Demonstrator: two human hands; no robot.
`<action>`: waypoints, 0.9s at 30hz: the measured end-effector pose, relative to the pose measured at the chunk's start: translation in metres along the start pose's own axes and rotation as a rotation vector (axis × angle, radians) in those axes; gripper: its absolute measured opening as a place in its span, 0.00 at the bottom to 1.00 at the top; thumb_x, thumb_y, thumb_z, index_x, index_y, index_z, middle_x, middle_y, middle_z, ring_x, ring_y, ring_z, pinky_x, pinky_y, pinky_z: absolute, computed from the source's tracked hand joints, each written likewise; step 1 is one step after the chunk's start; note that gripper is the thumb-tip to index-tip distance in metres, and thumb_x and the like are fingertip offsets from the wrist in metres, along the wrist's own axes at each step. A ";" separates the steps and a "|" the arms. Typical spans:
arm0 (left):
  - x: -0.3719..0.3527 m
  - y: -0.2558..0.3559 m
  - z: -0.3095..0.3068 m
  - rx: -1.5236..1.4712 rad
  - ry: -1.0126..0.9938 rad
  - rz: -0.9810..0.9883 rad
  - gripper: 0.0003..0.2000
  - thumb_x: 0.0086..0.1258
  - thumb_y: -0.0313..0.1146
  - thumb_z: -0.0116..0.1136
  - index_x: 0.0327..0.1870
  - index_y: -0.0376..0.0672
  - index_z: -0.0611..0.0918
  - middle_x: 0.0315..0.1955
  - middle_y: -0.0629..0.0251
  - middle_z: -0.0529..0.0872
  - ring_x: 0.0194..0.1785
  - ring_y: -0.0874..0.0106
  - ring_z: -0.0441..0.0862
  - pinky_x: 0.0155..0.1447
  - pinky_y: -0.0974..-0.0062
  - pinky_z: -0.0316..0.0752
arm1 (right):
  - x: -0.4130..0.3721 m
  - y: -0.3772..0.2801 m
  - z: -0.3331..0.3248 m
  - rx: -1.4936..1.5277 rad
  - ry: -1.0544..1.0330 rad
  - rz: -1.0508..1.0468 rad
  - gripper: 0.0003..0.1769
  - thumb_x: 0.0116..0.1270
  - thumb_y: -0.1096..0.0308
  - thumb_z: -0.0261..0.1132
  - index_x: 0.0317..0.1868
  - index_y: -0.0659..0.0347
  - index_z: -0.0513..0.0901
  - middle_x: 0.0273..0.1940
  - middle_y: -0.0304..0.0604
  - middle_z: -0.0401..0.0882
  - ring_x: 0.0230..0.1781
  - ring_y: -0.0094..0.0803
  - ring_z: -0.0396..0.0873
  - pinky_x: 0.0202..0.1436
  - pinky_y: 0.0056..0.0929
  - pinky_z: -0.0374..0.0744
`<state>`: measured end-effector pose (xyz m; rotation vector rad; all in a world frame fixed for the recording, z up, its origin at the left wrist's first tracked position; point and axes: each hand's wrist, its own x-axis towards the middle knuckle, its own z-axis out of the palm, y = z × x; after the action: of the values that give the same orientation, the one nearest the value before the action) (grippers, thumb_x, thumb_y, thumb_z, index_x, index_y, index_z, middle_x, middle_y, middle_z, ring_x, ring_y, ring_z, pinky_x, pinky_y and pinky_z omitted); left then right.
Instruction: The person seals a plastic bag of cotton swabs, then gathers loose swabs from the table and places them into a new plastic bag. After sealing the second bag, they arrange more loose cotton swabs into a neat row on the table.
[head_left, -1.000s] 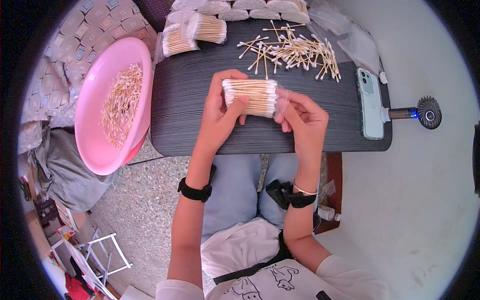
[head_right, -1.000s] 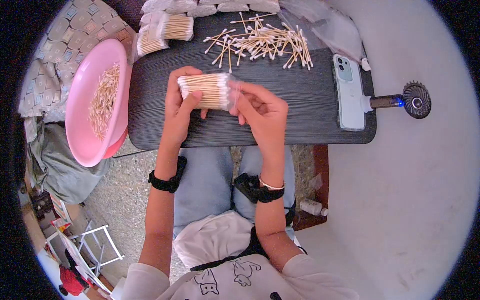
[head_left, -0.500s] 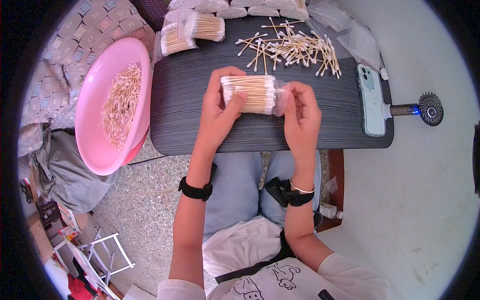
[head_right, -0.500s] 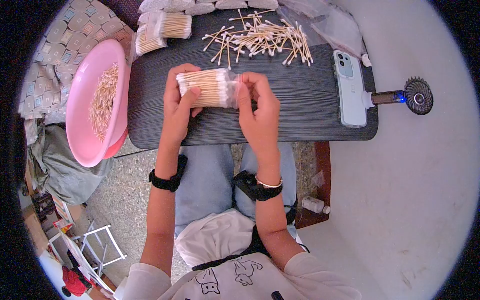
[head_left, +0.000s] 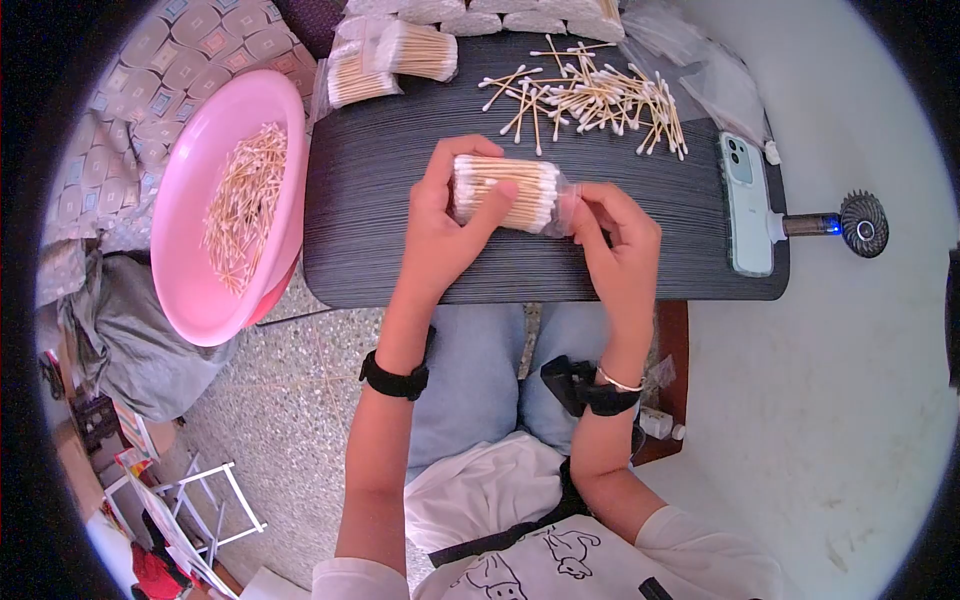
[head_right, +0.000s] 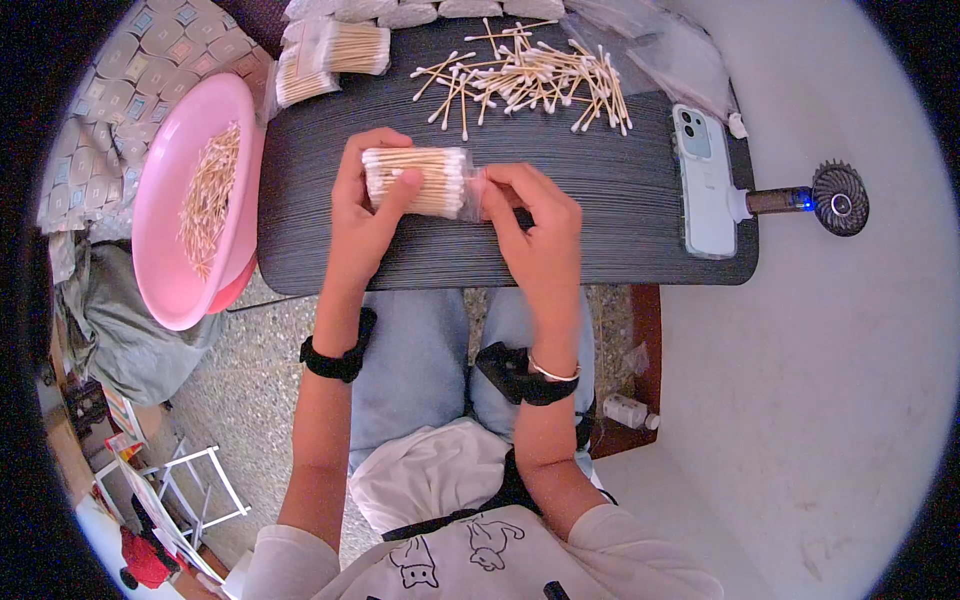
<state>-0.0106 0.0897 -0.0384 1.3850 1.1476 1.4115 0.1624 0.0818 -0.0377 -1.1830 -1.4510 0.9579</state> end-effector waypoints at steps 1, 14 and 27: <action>0.000 0.000 0.000 0.050 -0.003 0.025 0.14 0.63 0.30 0.64 0.47 0.40 0.75 0.37 0.69 0.80 0.39 0.82 0.75 0.42 0.83 0.71 | 0.000 0.001 -0.002 0.007 0.002 -0.016 0.06 0.66 0.75 0.62 0.39 0.70 0.81 0.33 0.38 0.81 0.29 0.20 0.78 0.33 0.19 0.75; 0.000 0.001 -0.002 -0.023 -0.062 0.006 0.15 0.65 0.30 0.62 0.50 0.41 0.74 0.42 0.71 0.76 0.42 0.82 0.73 0.46 0.83 0.71 | -0.001 -0.004 -0.005 0.155 0.153 -0.071 0.08 0.66 0.72 0.64 0.38 0.70 0.82 0.31 0.39 0.79 0.29 0.20 0.74 0.32 0.18 0.73; 0.001 -0.002 0.000 0.003 -0.093 0.025 0.17 0.61 0.31 0.66 0.48 0.40 0.75 0.42 0.67 0.80 0.43 0.78 0.77 0.47 0.79 0.73 | -0.002 -0.005 0.001 0.283 0.132 -0.002 0.07 0.66 0.73 0.64 0.38 0.71 0.82 0.30 0.39 0.77 0.28 0.19 0.74 0.31 0.17 0.72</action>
<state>-0.0111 0.0915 -0.0404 1.4557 1.0763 1.3491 0.1607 0.0785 -0.0332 -1.0155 -1.1685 1.0261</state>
